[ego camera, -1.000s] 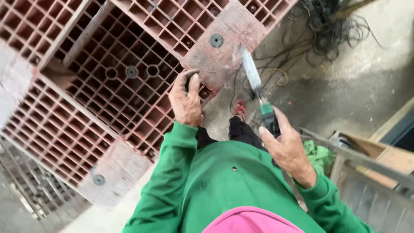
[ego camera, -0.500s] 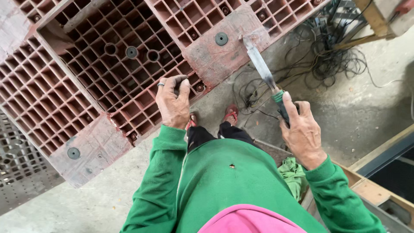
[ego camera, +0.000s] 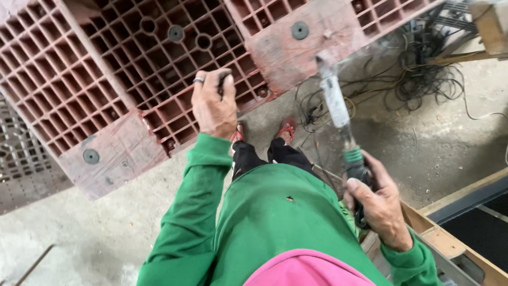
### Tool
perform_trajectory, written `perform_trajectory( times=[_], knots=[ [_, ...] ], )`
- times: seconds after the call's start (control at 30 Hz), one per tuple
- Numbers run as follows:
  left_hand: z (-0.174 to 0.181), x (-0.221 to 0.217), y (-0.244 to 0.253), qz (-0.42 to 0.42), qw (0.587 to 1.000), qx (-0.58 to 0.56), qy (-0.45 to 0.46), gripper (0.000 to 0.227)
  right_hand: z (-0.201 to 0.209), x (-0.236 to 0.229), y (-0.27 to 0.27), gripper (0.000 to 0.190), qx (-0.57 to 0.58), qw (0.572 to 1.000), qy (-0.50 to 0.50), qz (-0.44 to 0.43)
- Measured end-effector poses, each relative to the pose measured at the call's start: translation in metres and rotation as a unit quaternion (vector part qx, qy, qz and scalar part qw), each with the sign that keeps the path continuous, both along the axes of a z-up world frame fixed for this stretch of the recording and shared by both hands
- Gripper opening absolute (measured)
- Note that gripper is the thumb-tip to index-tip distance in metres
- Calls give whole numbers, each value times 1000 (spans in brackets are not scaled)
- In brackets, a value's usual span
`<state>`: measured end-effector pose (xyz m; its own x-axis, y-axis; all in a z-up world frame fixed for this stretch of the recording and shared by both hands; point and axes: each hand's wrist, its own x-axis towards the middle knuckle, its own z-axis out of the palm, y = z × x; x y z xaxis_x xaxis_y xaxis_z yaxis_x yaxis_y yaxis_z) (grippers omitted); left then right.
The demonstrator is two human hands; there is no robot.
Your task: The person uses a soldering iron to scrape and remove hardened residue from the surface of a large reddish-brown plastic mold. They work along the grid lines and edges of the mold, applying heat and pressure to dislodge the material.
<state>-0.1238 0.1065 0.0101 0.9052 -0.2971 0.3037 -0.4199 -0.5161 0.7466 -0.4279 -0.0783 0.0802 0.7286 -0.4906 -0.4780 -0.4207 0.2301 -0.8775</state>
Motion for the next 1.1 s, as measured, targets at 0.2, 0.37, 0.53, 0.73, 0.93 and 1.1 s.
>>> perform_trajectory(
  times=[0.2, 0.37, 0.53, 0.73, 0.93, 1.1],
  knots=[
    [-7, -5, -4, 10, 1000, 16, -11, 7, 7, 15, 33, 61, 89, 992, 67, 51],
    [-7, -4, -1, -6, 1000, 17, -21, 8, 18, 22, 41, 61, 111, 985, 120, 47],
    [-8, -3, 1, -19, 1000, 19, -7, 12, 27, 30, 48, 61, 99, 982, 151, 57],
    [-13, -5, 9, -50, 999, -16, -2, 31, 29, 36, 56, 62, 84, 982, 162, 50],
    [-23, -2, 9, -68, 993, -74, 57, 26, 26, 33, 50, 59, 39, 970, 235, 56],
    [-26, -1, 9, -62, 993, -101, 26, 17, 27, 34, 46, 58, -119, 967, 181, 137]
  ],
)
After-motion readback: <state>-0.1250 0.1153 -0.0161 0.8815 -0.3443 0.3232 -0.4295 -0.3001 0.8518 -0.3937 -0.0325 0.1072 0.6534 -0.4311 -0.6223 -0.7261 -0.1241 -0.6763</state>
